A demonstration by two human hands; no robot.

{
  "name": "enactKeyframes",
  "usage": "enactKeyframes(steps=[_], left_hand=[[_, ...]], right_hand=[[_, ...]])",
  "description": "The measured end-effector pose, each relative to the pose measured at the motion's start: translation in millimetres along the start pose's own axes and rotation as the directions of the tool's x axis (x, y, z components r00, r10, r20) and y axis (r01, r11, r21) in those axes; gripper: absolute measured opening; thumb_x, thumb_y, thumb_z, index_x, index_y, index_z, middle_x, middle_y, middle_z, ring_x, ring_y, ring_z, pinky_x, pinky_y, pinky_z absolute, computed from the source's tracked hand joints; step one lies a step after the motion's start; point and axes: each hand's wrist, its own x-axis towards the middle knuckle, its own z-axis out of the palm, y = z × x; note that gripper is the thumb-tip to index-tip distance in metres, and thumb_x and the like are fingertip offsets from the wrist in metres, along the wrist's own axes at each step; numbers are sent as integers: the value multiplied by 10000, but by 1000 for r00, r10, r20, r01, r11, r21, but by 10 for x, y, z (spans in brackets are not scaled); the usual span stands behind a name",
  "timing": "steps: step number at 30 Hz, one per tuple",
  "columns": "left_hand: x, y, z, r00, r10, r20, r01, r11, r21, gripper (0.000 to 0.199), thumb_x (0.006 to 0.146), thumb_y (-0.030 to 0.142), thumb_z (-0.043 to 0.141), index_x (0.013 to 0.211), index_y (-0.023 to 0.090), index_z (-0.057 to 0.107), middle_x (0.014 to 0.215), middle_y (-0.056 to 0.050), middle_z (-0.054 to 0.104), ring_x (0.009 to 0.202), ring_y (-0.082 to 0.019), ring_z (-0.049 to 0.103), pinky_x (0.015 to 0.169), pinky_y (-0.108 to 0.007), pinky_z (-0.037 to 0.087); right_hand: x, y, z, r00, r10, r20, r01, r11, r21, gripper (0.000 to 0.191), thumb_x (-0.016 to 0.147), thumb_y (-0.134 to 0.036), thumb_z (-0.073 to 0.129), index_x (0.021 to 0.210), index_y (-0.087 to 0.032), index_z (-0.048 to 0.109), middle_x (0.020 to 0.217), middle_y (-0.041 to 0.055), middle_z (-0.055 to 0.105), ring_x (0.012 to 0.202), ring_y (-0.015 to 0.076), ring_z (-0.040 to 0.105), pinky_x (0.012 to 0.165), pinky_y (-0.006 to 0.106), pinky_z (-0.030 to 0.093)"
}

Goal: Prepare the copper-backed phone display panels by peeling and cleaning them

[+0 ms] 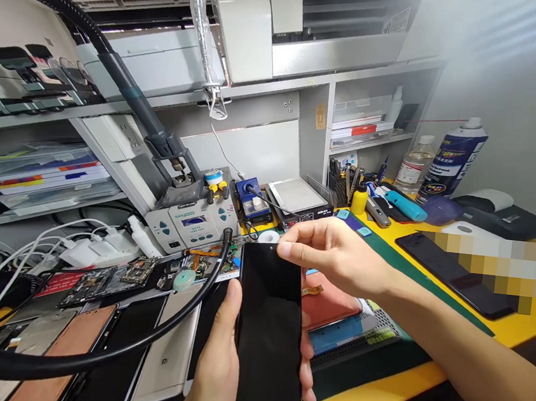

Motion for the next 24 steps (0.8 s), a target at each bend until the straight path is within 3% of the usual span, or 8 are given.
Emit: enactKeyframes(steps=[7, 14, 24], left_hand=[[-9, 24, 17, 999, -11, -34, 12, 1000, 17, 921, 888, 811, 270, 992, 29, 746, 891, -166, 694, 765, -264, 669, 754, -412, 537], [-15, 52, 40, 999, -19, -39, 21, 999, 37, 875, 900, 788, 279, 1011, 55, 744, 904, -168, 701, 762, -269, 667, 756, -417, 533], [23, -14, 4, 998, 20, -52, -19, 999, 30, 837, 912, 763, 325, 1041, 49, 741, 869, -147, 698, 735, -231, 657, 713, -374, 531]], right_hand=[[-4, -56, -108, 989, -59, 133, 58, 998, 9, 378, 867, -498, 729, 878, -121, 716, 770, 39, 661, 663, 132, 569, 629, 246, 449], [14, -51, -124, 986, -69, 152, 59, 996, 65, 373, 852, -494, 751, 880, -123, 724, 729, 34, 681, 625, 141, 609, 589, 252, 497], [18, -38, -22, 998, -53, 26, 51, 996, 70, 347, 742, -419, 854, 710, -140, 649, 657, -7, 606, 605, 110, 528, 570, 230, 428]])
